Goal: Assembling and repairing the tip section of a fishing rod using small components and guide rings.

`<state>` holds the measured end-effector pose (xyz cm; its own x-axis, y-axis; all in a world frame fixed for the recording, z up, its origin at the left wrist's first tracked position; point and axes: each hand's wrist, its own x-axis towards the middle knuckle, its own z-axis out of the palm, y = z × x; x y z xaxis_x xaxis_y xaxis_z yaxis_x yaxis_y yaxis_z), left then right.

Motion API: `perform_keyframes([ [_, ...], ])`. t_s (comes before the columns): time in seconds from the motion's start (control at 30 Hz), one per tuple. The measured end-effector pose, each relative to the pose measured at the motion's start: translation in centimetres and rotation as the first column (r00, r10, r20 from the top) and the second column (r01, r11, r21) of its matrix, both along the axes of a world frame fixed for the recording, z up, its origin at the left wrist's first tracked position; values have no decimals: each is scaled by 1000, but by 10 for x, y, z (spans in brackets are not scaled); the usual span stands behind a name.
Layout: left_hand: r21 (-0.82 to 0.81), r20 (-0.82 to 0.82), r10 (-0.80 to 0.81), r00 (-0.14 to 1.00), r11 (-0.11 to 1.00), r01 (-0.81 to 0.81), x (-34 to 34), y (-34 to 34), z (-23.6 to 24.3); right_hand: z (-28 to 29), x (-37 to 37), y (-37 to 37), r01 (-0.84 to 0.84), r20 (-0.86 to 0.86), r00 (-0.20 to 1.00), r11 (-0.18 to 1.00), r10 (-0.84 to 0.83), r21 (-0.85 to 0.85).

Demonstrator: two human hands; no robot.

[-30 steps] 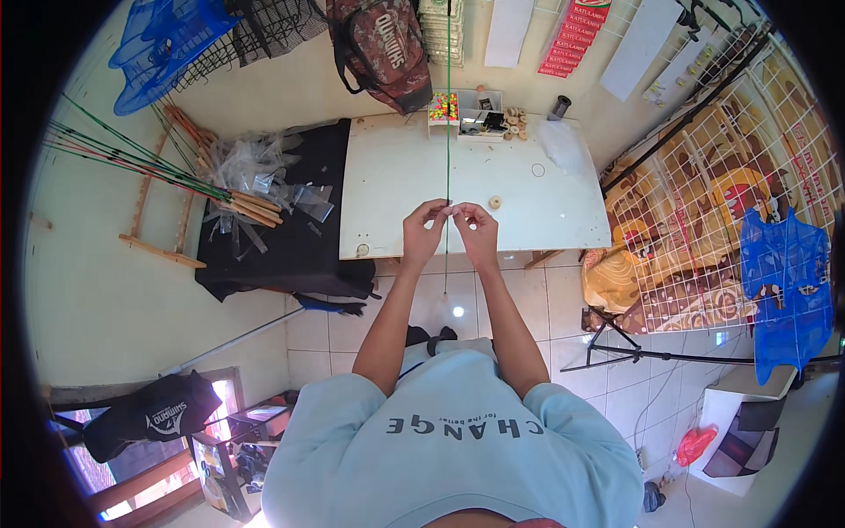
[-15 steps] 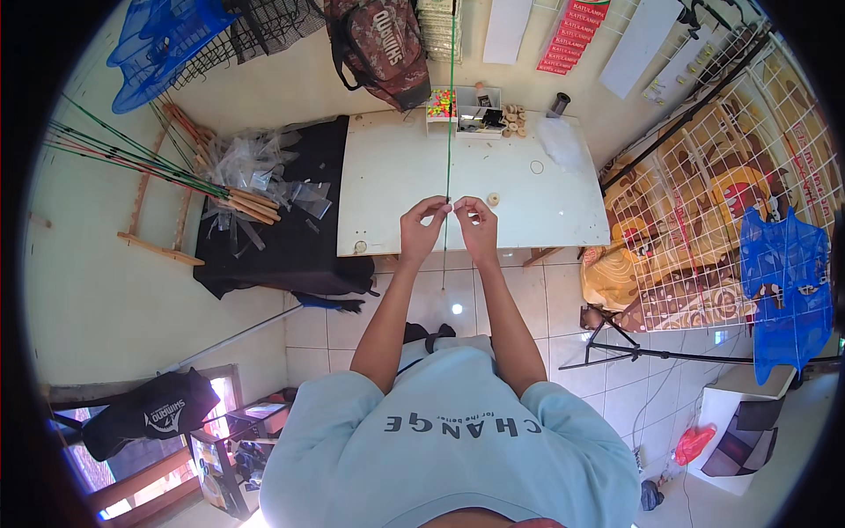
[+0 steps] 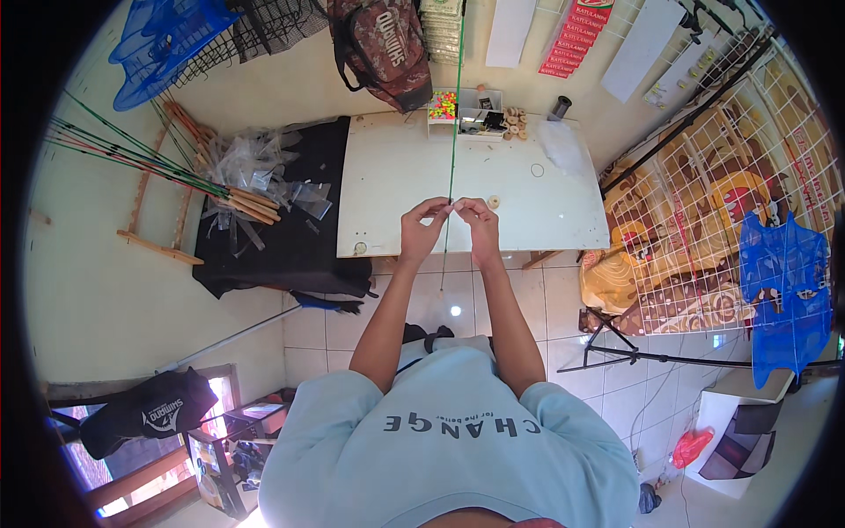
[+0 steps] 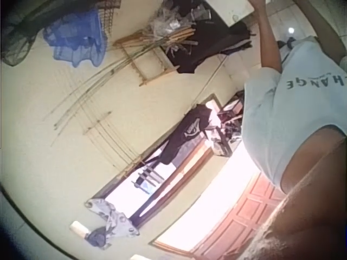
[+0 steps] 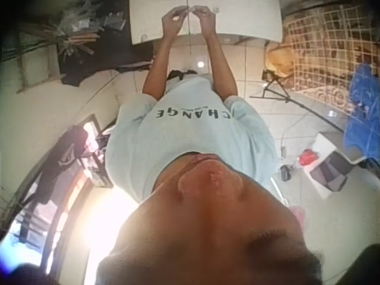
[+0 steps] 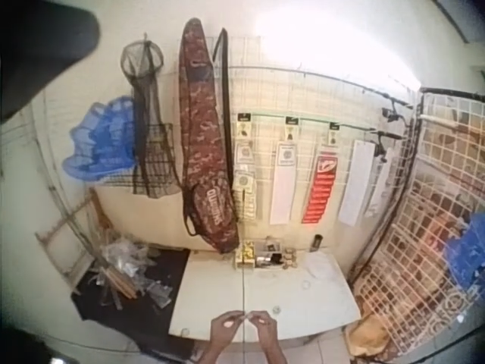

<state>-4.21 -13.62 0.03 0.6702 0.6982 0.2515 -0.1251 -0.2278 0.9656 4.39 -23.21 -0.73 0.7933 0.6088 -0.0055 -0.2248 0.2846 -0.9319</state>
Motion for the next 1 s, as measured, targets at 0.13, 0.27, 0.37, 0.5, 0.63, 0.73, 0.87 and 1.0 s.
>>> perform_keyframes([
  [0.13, -7, 0, 3, 1000, 1000, -3, 2, 1, -1, 1, 2, 0, -2, 12, 1000, 1000, 2, -3],
  [0.27, 9, 41, 6, 999, 1000, -6, 3, 5, -7, 5, 2, 0, -7, 2, 1000, 1000, 7, -3],
  [0.37, 20, 34, -3, 999, 1000, 2, 4, 6, -7, 6, 2, -1, -7, -10, 1000, 1000, 7, -9],
  [0.5, 21, 53, -20, 998, 1000, 19, 3, 6, -7, 5, 2, 0, -25, -57, 998, 1000, 26, 13],
  [0.63, 27, 24, -8, 1000, 1000, 8, 3, 4, -1, 2, -3, 4, 32, -17, 999, 999, -32, 15],
  [0.73, 39, 15, 4, 1000, 999, -5, 3, 6, -2, 1, -4, 4, 73, 49, 996, 997, -72, -30],
  [0.87, 34, 16, 8, 1000, 999, -8, 2, 6, -3, 4, -5, 2, 143, 310, 946, 979, -92, -145],
  [1.0, 41, 13, 8, 1000, 999, -8, 2, 5, -5, 4, -7, 2, 200, 368, 921, 966, -127, -167],
])
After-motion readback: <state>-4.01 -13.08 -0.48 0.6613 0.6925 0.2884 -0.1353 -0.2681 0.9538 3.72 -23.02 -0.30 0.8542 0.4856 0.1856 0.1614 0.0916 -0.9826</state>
